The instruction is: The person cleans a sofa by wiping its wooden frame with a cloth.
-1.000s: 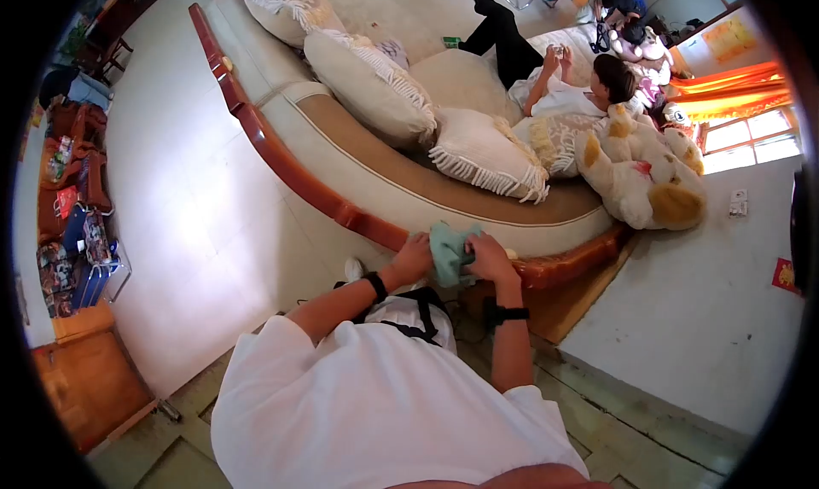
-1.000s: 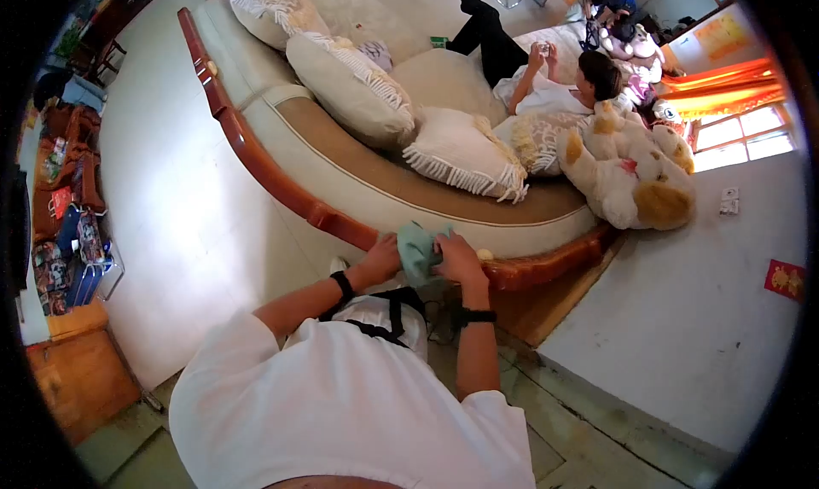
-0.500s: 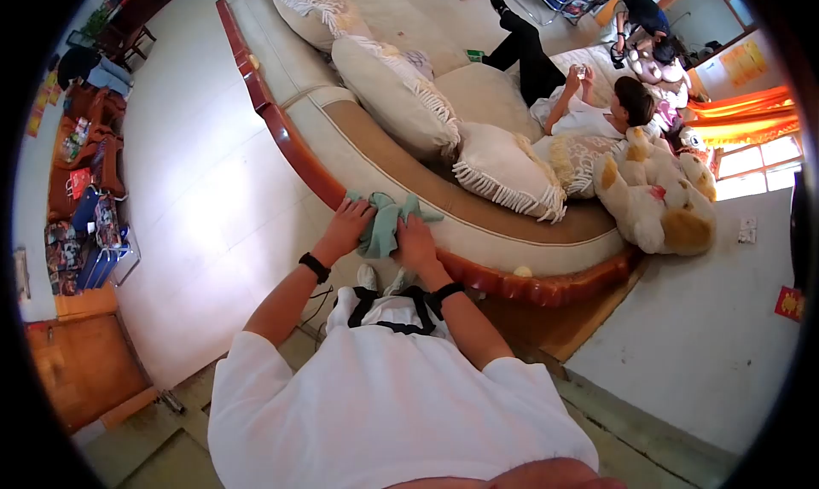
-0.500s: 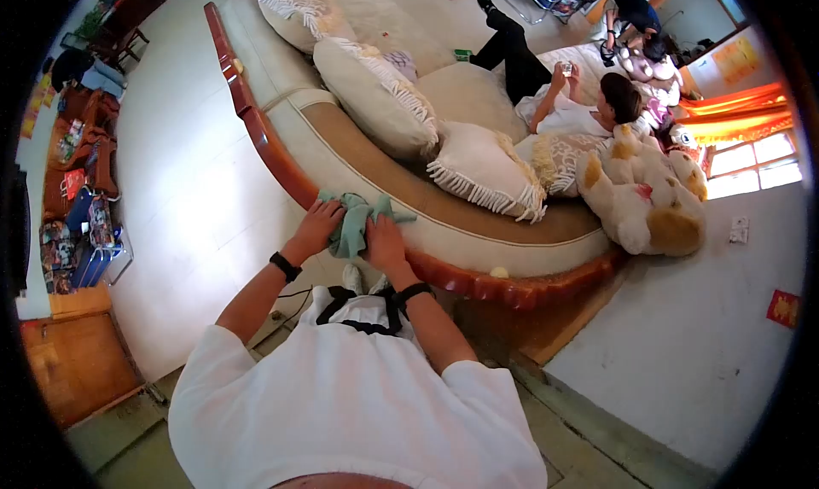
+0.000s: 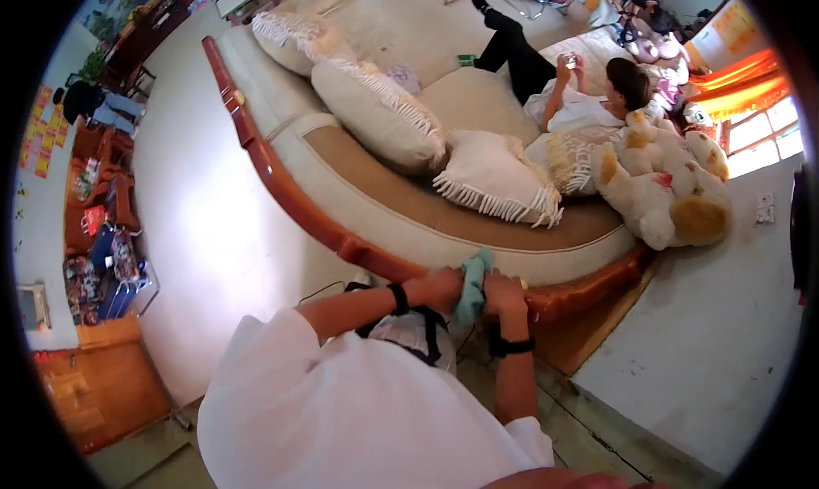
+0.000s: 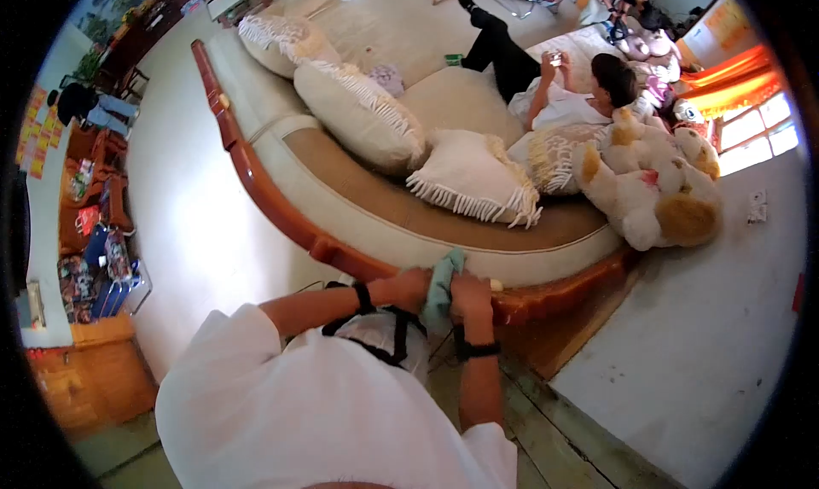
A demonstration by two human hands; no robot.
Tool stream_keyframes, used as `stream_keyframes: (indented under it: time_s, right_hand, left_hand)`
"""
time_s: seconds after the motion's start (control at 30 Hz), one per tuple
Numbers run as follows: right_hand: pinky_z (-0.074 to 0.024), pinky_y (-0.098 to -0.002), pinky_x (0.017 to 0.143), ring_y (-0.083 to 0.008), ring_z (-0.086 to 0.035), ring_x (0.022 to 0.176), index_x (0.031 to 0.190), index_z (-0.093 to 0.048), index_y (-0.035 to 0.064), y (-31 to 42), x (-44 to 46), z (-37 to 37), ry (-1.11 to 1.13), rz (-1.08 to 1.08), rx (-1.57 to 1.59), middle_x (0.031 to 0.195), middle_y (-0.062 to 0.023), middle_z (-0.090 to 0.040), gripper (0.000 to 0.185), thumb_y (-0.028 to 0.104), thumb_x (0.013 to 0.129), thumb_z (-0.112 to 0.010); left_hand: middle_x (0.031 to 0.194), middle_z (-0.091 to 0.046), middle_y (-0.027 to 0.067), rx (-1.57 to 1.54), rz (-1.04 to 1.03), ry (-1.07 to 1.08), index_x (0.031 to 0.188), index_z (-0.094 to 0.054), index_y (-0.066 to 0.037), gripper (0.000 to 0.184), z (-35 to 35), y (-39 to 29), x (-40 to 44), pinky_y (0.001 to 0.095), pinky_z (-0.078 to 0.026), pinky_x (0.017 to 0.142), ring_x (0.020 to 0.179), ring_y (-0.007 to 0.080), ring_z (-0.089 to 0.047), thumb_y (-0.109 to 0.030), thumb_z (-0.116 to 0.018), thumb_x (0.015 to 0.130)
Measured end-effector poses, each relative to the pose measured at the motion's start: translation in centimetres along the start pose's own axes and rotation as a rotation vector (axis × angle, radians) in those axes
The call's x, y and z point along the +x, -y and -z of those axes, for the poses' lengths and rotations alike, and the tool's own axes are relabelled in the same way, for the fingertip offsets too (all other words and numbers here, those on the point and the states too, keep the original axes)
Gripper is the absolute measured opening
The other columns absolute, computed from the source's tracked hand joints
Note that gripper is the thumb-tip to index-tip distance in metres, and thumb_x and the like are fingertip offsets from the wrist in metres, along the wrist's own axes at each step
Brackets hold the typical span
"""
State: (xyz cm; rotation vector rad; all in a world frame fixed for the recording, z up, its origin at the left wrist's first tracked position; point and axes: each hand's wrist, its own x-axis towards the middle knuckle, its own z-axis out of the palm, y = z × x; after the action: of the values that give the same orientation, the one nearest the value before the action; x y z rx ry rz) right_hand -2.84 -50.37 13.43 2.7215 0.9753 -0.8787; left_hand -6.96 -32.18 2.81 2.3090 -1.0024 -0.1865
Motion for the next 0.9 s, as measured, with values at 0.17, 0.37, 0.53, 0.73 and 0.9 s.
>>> stream_keyframes:
  time_s: [0.17,0.37,0.53,0.73,0.9]
  right_hand:
    - [-0.0538,-0.0465,0.082,-0.0402,-0.061,0.105,0.124,-0.048,-0.0026,-2.3,-0.5,-1.4,0.006,-0.121,0.191,0.114,-0.0261,-0.060,0.061,0.008,0.069,-0.073]
    - [-0.0521,-0.0450,0.087,-0.0403,-0.062,0.105,0.118,-0.057,0.0011,-5.4,3.1,-5.5,-0.049,0.038,0.603,0.113,-0.0232,-0.065,0.055,0.017,0.069,-0.078]
    - [-0.0478,-0.0421,0.095,-0.0359,-0.061,0.111,0.126,-0.058,0.0019,0.1,7.8,-3.9,0.216,-0.236,0.487,0.122,-0.0212,-0.064,0.052,0.035,0.086,-0.065]
    - [-0.0418,-0.0419,0.103,-0.0391,-0.052,0.124,0.141,-0.041,-0.0031,9.2,15.7,-1.9,0.266,-0.188,0.561,0.136,-0.0279,-0.051,0.078,0.052,0.088,-0.057]
    - [-0.0400,-0.0459,0.106,-0.0385,-0.051,0.126,0.146,-0.039,0.0047,14.0,24.3,3.3,0.371,0.052,0.350,0.142,-0.0252,-0.047,0.078,0.052,0.087,-0.056]
  left_hand:
    - [0.093,-0.067,0.0182,-0.135,0.100,-0.050,0.094,-0.066,-0.006,0.037,2.3,-3.5,3.0,0.0466,-0.053,0.072,0.083,0.0378,-0.065,-0.031,-0.074,0.068]
    - [0.081,-0.069,0.0158,0.039,0.052,0.150,0.080,-0.070,-0.007,0.019,3.1,0.3,1.1,0.0476,-0.053,0.068,0.078,0.0360,-0.067,-0.025,-0.066,0.076]
    - [0.082,-0.070,0.0166,0.227,0.220,0.651,0.085,-0.069,-0.002,0.020,11.8,5.5,-5.1,0.0486,-0.052,0.065,0.076,0.0376,-0.067,-0.019,-0.061,0.077]
    - [0.086,-0.069,0.0143,-0.078,0.143,0.624,0.096,-0.067,-0.008,0.020,22.0,14.2,-16.6,0.0464,-0.053,0.067,0.080,0.0357,-0.068,-0.021,-0.059,0.083]
    - [0.083,-0.070,0.0101,0.456,0.181,0.344,0.090,-0.070,-0.014,0.014,25.7,24.8,-24.1,0.0521,-0.049,0.089,0.086,0.0316,-0.069,-0.015,-0.059,0.082]
